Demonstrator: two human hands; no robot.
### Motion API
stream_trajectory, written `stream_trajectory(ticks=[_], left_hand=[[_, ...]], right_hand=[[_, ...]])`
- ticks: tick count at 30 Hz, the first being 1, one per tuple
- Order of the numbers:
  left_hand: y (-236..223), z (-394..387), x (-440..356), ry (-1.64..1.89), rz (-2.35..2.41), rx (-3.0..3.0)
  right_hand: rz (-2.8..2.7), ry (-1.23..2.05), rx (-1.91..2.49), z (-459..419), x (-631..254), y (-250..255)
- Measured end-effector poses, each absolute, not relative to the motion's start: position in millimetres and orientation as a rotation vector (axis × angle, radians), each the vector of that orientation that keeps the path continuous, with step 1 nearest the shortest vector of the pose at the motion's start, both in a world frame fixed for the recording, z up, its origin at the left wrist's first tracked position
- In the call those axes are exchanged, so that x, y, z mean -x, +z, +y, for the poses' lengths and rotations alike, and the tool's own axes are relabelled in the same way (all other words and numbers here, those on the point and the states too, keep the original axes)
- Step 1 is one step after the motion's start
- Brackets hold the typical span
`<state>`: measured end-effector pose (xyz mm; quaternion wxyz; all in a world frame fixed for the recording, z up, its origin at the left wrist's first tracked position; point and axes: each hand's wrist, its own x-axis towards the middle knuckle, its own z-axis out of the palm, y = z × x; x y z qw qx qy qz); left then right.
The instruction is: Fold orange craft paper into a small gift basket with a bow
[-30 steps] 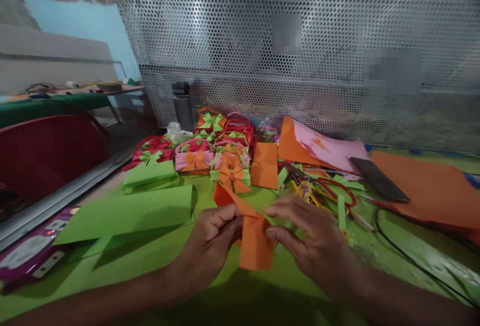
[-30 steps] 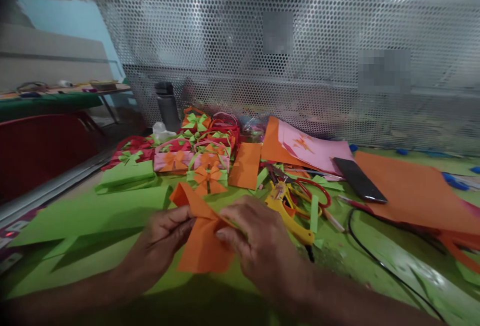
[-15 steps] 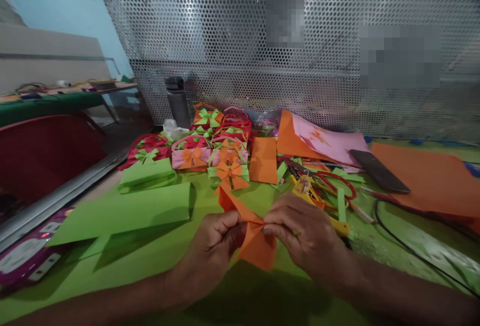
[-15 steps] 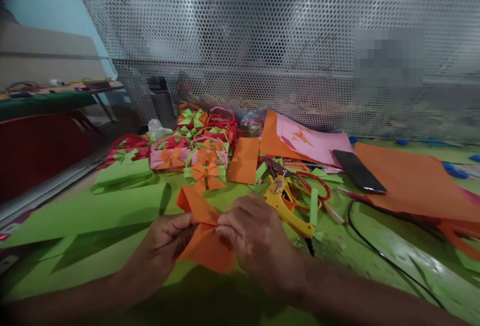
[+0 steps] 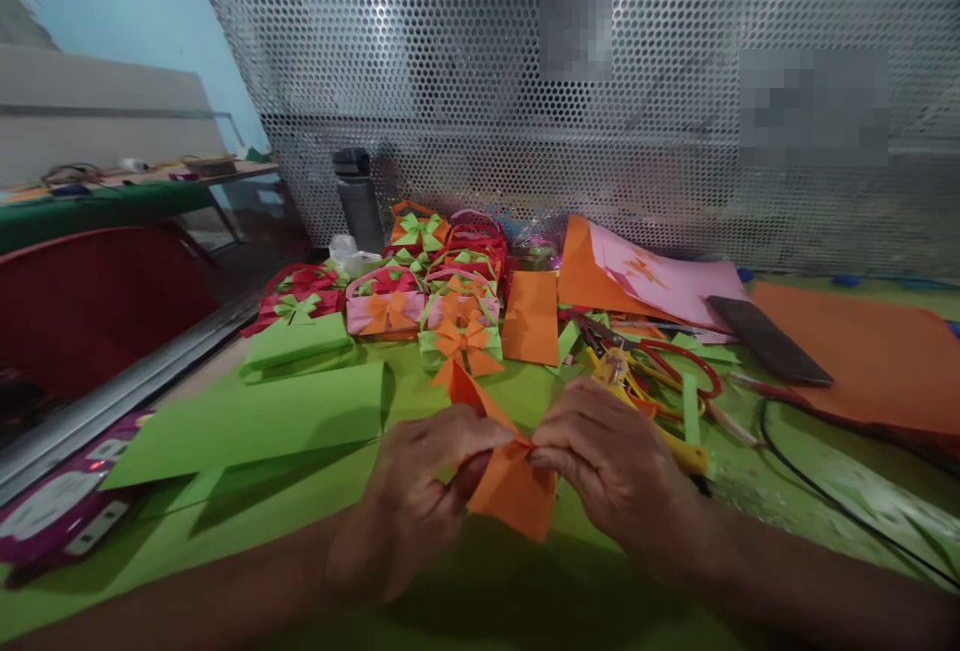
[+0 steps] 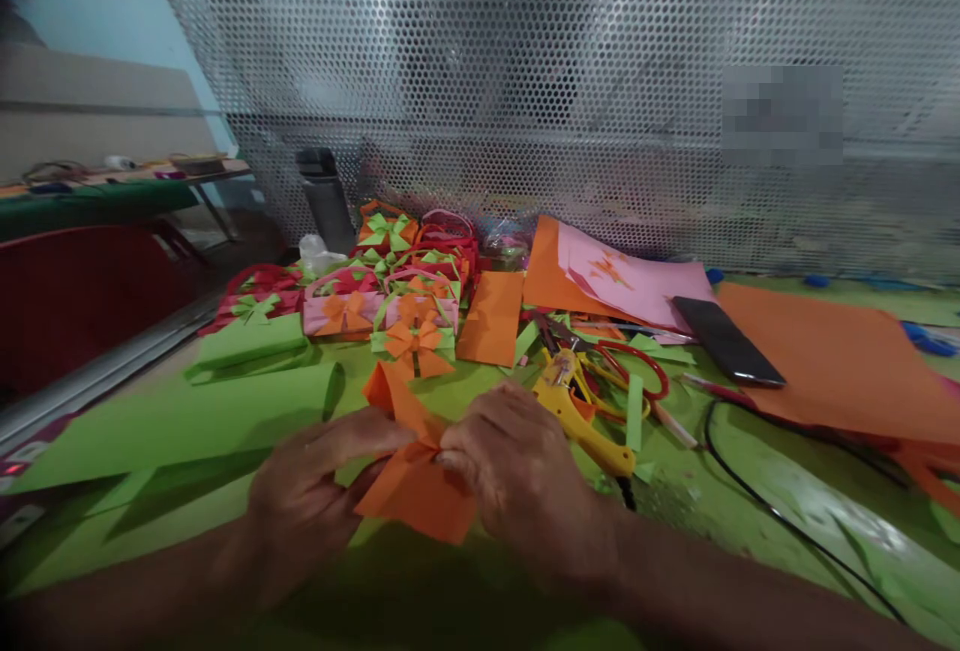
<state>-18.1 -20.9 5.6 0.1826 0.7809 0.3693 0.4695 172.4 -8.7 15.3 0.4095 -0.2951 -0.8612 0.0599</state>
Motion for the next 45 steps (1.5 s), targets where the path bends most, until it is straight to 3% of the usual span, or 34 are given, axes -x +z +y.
stream_trajectory(ticks=[19,45], left_hand=[[20.9,-20.1,12.0,1.232,0.995,-1.952],[20.8,-26.0,9.2,1.370,1.090,-1.670]], right_hand=[[-2.201,0.062,0.715,-8.4,-172.8,10.6],[-2.244,0.040,0.768,-13.7,-173.1,13.0]])
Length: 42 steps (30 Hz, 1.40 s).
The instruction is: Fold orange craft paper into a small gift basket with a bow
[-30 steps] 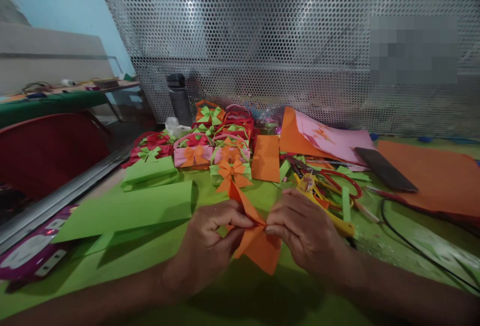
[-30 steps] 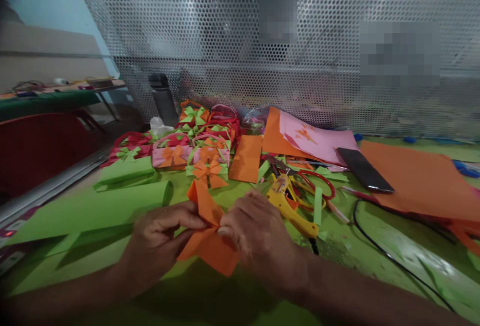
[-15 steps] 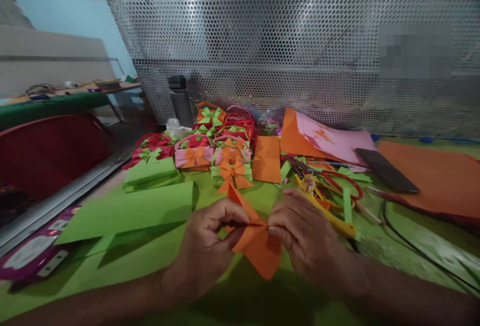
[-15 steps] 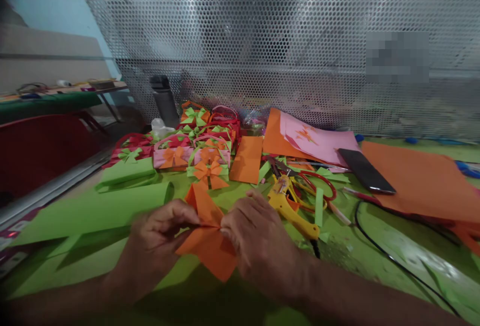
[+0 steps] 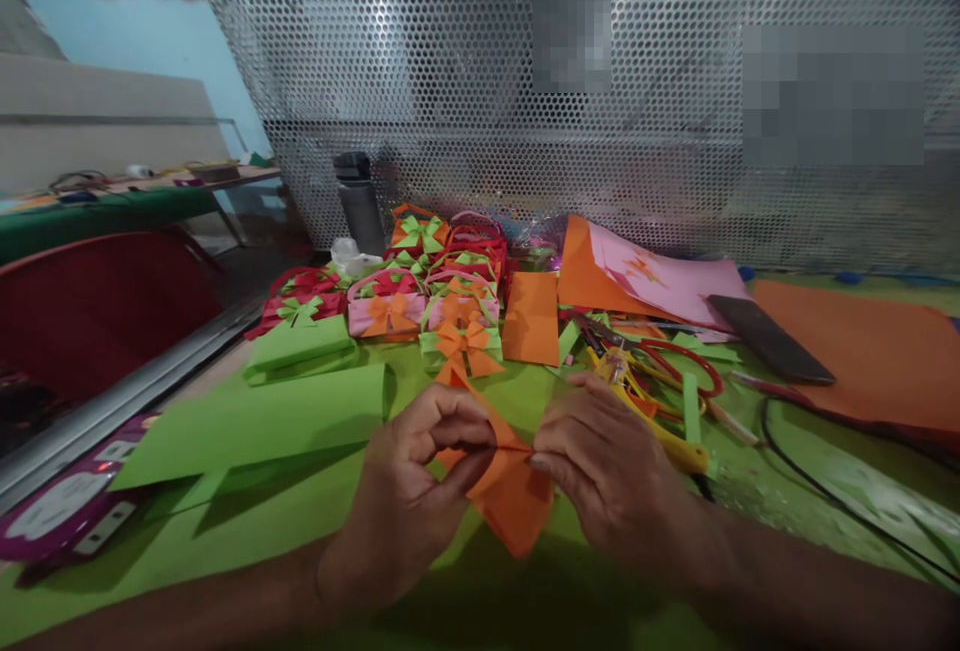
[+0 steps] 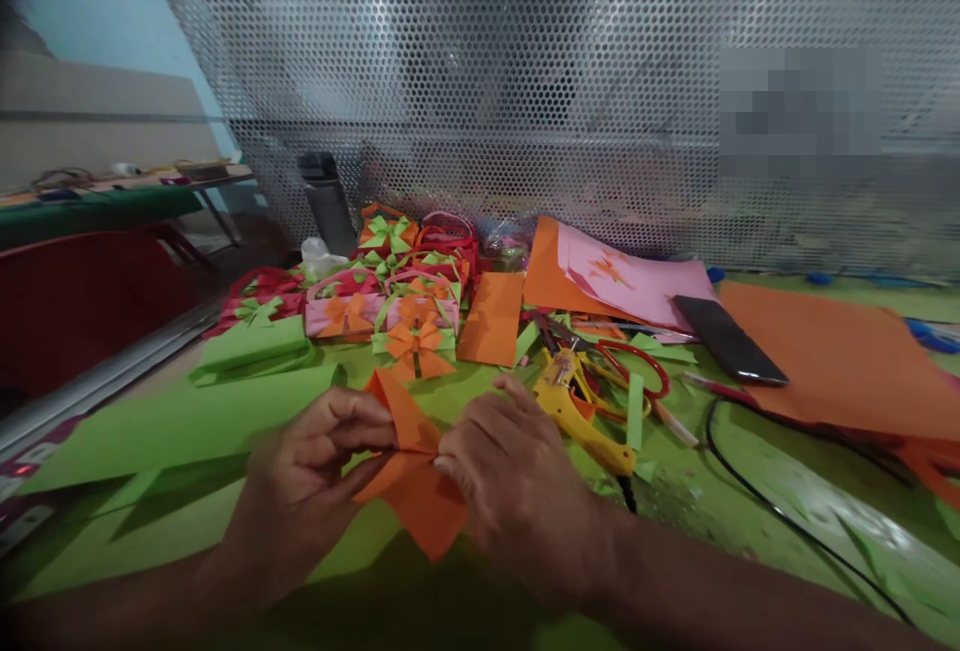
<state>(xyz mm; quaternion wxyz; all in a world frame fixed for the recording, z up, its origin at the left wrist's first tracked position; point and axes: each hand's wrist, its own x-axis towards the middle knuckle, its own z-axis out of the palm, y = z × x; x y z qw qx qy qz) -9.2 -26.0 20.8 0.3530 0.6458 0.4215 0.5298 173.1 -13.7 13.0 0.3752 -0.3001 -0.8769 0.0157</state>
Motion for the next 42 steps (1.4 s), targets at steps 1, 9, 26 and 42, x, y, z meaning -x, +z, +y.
stream_trajectory(ticks=[1,9,26,42], left_hand=[[21.2,-25.6,9.1,1.383,1.094,-1.679],[22.3,-27.3,10.4,1.393,1.107,-1.798],[25.2,-27.5,8.0,1.438,1.102,-1.806],[26.1,-26.8,12.7,1.432,1.136,-1.988]], right_hand=[[-2.246,0.038,0.771,-13.7,-173.2,13.0],[-2.177,0.046,0.748,-15.1,-170.3,13.4],[-2.163,-0.008,0.773,-19.3,-169.4,17.7],[-2.159,-0.004,0.767,-21.4,-168.1,18.9]])
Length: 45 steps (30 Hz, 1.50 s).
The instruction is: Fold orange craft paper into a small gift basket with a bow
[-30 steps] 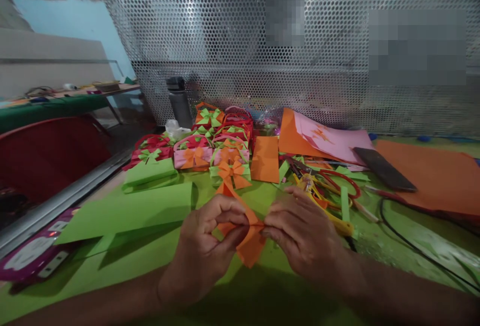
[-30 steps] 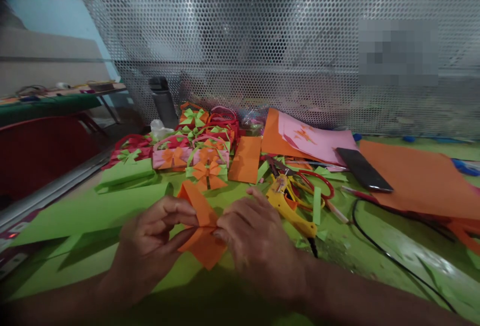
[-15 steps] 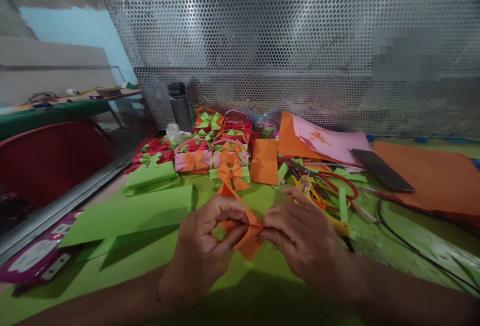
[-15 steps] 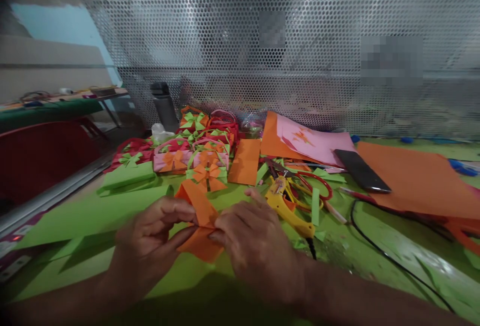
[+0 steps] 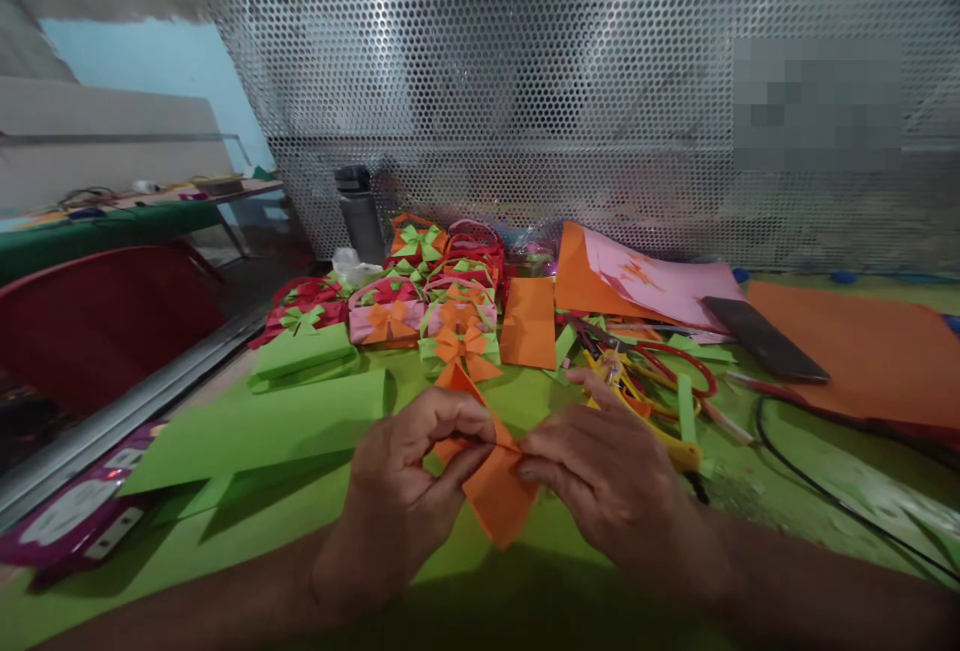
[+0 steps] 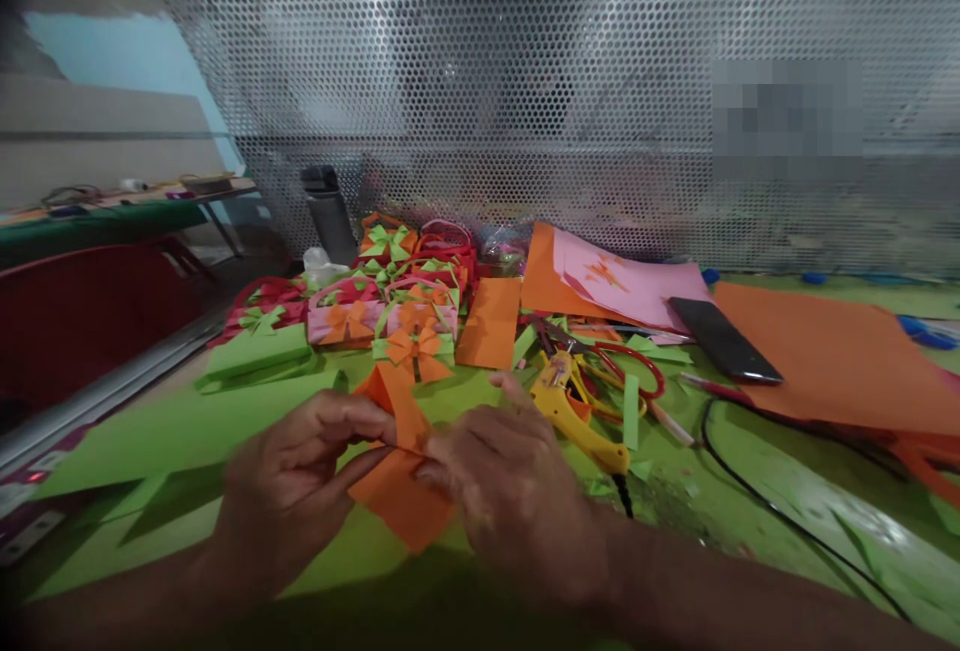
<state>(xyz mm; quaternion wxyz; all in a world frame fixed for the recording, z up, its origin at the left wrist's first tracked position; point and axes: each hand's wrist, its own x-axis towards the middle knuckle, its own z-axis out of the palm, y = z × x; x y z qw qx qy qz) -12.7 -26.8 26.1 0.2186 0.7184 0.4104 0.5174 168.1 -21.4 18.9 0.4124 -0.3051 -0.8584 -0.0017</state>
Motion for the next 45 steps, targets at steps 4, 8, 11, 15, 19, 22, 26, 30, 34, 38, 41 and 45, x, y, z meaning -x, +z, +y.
stream_trajectory(ticks=[4,8,11,15,19,22,26,30,34,38,41,45], left_hand=[[26.5,-27.5,13.7,1.432,1.146,-1.969],[28.1,-28.1,12.5,1.442,1.165,-1.980],[27.3,-27.9,12.8,1.436,1.171,-2.000],[27.7,-27.9,13.7,1.457,1.179,-2.040],[30.4,-28.3,12.6,1.463,1.185,-2.067],[30.5,-28.7,12.1,1.431,1.169,-2.006],[31.0,-29.3,14.3,1.321,1.133,-1.895],[32.5,-27.2,17.9,1.216,1.096,-1.939],[30.8,-24.0,20.8,1.185,1.057,-2.389],[35.9,-26.3,21.8,1.078,1.156,-2.800],[43.9,-29.0,21.1,1.091,1.266,-2.951],[50.4,-29.5,21.2,0.917,1.267,-2.948]], right_hand=[[-2.165,0.006,0.755,-21.4,-168.2,19.8],[-2.176,-0.002,0.761,-21.4,-168.1,20.3],[-2.186,0.002,0.772,-21.1,-167.9,19.4],[-2.205,-0.014,0.764,-19.8,-168.8,17.5],[-2.223,-0.029,0.742,-17.9,-170.5,16.6],[-2.239,-0.024,0.746,-17.3,-171.5,16.2],[-2.256,-0.027,0.738,-16.6,-172.6,14.6],[-2.267,-0.022,0.759,-15.3,-173.2,13.2],[-2.282,-0.058,0.740,-15.8,-173.3,13.3],[-2.313,-0.159,0.732,-17.9,-172.8,13.4],[-2.324,-0.203,0.722,-19.5,-172.6,13.4],[-2.355,-0.213,0.706,-21.2,-172.5,14.6]])
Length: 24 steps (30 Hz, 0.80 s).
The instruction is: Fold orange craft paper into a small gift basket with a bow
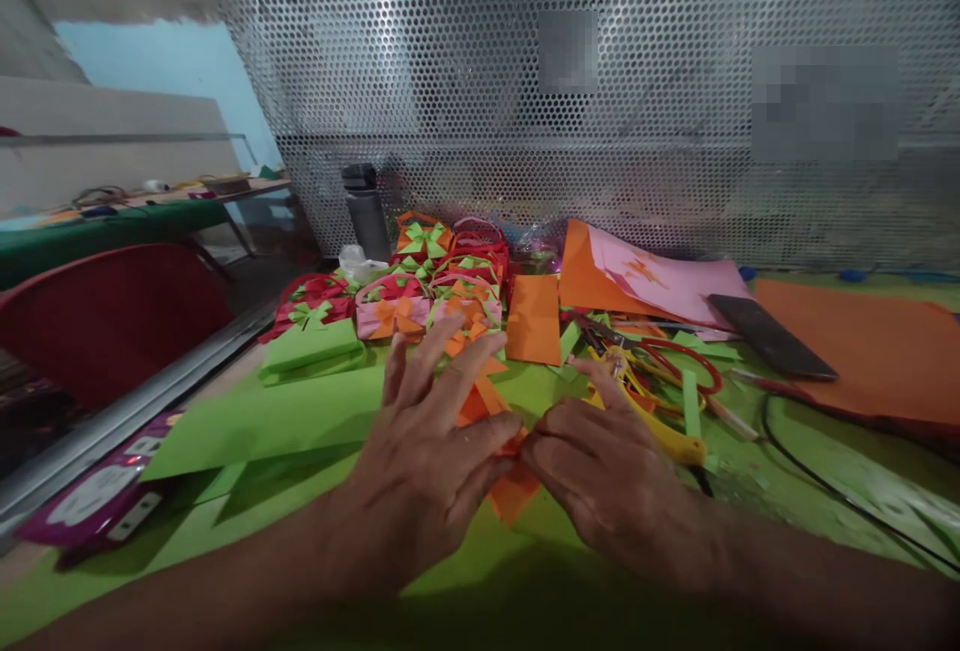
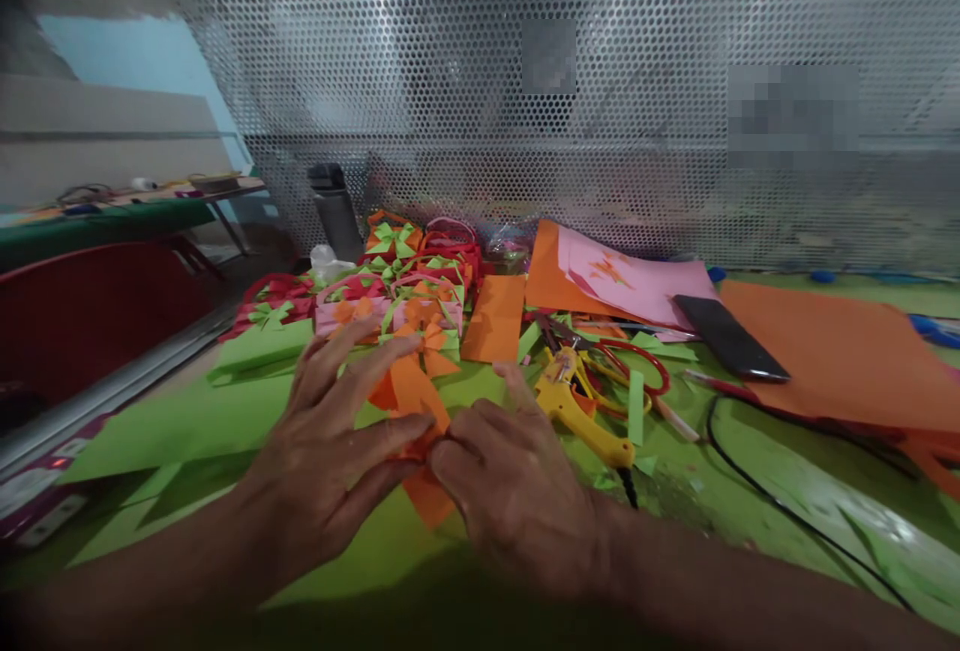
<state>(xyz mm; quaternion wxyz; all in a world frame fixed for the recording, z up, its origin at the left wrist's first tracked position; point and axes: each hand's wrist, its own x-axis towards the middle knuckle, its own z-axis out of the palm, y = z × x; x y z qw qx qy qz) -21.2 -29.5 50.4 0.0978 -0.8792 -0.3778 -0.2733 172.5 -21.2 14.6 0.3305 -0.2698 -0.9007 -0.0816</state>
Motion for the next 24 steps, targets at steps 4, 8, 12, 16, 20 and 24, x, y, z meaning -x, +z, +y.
stream_trajectory(ticks=[4,8,12,16,20,24], left_hand=[[52.5,-28.9,22.6,-0.745,-1.174,2.751],[51.7,-27.0,23.1,-0.831,-1.180,2.847],[48.4,-24.2,22.1,-0.943,-1.157,2.888],[46.3,-21.3,20.6,-1.048,-1.079,2.876],[44.7,-20.1,21.0,-1.115,-1.046,2.875],[42.3,-20.0,22.0,-1.168,-1.049,2.883]], right_hand=[[-2.367,-0.181,0.685,-23.1,-171.5,16.7],[-2.342,-0.161,0.669,-24.3,-169.9,18.8],[-2.337,-0.140,0.670,-25.1,-169.8,20.4],[-2.344,-0.169,0.690,-24.9,-169.9,19.4],[-2.302,-0.149,0.729,-23.7,-169.1,15.6],[-2.296,-0.120,0.738,-22.4,-167.1,14.7]])
